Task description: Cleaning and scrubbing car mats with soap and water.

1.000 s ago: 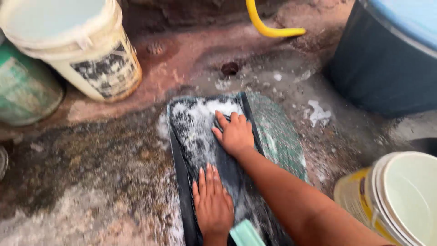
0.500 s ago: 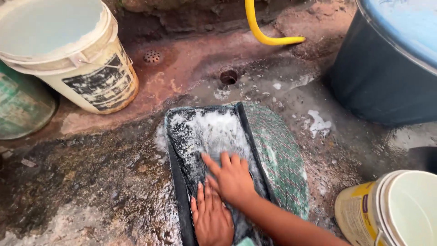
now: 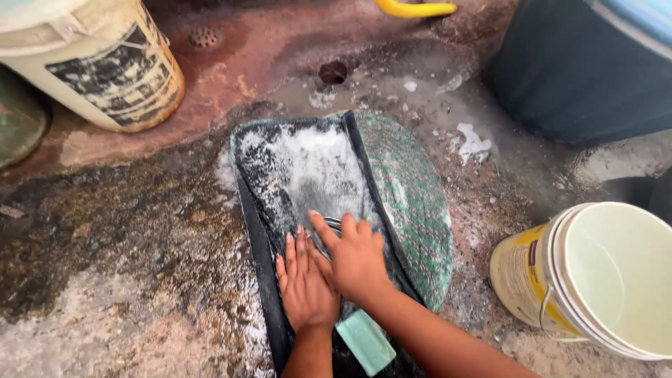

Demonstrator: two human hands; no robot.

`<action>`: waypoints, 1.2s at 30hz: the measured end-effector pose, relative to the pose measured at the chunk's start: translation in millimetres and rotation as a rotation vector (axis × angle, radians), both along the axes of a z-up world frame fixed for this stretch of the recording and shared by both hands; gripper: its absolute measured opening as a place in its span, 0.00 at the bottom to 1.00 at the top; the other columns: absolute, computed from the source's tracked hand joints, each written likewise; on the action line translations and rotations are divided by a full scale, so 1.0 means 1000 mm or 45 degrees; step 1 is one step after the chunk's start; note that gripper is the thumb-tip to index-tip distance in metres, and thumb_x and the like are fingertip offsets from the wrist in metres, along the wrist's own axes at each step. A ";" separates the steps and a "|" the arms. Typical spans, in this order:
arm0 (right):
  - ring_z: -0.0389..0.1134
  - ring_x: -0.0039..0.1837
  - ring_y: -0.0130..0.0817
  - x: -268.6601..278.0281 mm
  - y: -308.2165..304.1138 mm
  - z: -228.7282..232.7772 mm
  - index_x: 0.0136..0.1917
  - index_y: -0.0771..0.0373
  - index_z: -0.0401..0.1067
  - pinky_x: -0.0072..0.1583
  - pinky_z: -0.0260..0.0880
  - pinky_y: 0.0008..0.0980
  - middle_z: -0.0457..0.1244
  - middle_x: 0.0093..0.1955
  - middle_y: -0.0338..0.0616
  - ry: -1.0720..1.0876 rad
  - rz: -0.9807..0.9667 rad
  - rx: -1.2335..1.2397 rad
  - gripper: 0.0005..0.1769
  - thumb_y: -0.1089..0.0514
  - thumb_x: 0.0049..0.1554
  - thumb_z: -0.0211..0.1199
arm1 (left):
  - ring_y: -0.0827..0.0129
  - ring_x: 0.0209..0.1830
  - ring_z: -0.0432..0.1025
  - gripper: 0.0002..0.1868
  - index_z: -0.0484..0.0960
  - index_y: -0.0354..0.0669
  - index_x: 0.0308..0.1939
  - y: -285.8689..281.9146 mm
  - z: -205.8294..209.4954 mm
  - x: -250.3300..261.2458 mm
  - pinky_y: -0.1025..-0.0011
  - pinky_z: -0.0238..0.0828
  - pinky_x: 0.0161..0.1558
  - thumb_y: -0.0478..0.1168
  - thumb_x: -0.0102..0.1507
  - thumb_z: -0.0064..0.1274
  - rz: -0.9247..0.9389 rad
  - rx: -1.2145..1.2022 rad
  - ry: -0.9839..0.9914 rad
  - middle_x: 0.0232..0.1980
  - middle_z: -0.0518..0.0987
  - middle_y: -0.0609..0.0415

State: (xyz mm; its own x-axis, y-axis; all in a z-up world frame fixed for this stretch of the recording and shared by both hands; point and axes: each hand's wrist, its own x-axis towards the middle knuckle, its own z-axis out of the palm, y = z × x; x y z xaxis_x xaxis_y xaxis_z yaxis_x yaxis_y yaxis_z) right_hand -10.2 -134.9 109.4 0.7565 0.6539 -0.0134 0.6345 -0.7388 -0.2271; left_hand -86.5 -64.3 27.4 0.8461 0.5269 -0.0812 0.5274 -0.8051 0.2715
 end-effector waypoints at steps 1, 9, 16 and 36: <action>0.61 0.56 0.53 -0.004 -0.001 -0.002 0.79 0.36 0.54 0.52 0.62 0.55 0.59 0.57 0.51 0.015 0.004 -0.005 0.39 0.38 0.57 0.60 | 0.66 0.83 0.35 0.37 0.54 0.40 0.76 -0.002 -0.008 -0.002 0.60 0.26 0.77 0.50 0.64 0.37 0.004 -0.005 0.015 0.83 0.46 0.58; 0.62 0.55 0.53 0.046 0.053 -0.036 0.78 0.36 0.57 0.53 0.63 0.55 0.60 0.58 0.52 -0.153 -0.119 0.049 0.36 0.39 0.58 0.59 | 0.64 0.83 0.35 0.35 0.56 0.42 0.75 0.001 0.005 0.001 0.58 0.26 0.76 0.44 0.64 0.38 0.008 -0.028 -0.015 0.83 0.45 0.58; 0.62 0.55 0.54 0.030 0.026 -0.032 0.78 0.37 0.58 0.53 0.63 0.54 0.60 0.58 0.53 -0.120 -0.121 0.060 0.36 0.38 0.58 0.60 | 0.63 0.84 0.37 0.33 0.58 0.45 0.76 -0.003 -0.008 -0.002 0.59 0.28 0.79 0.43 0.65 0.38 0.025 -0.024 -0.019 0.83 0.48 0.58; 0.62 0.58 0.56 0.071 0.016 -0.031 0.77 0.38 0.60 0.56 0.63 0.55 0.60 0.61 0.58 -0.231 -0.280 0.113 0.39 0.38 0.54 0.63 | 0.63 0.83 0.41 0.31 0.57 0.45 0.76 -0.001 -0.007 -0.003 0.58 0.31 0.78 0.43 0.67 0.35 0.017 0.046 -0.235 0.83 0.51 0.57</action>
State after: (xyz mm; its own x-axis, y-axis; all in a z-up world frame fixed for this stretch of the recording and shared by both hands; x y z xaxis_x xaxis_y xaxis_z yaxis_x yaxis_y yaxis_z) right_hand 60.3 -118.4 78.0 0.8651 0.4665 0.1847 0.4974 -0.8454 -0.1948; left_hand -89.5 -64.9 20.7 0.8378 0.5379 0.0940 0.4819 -0.8093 0.3359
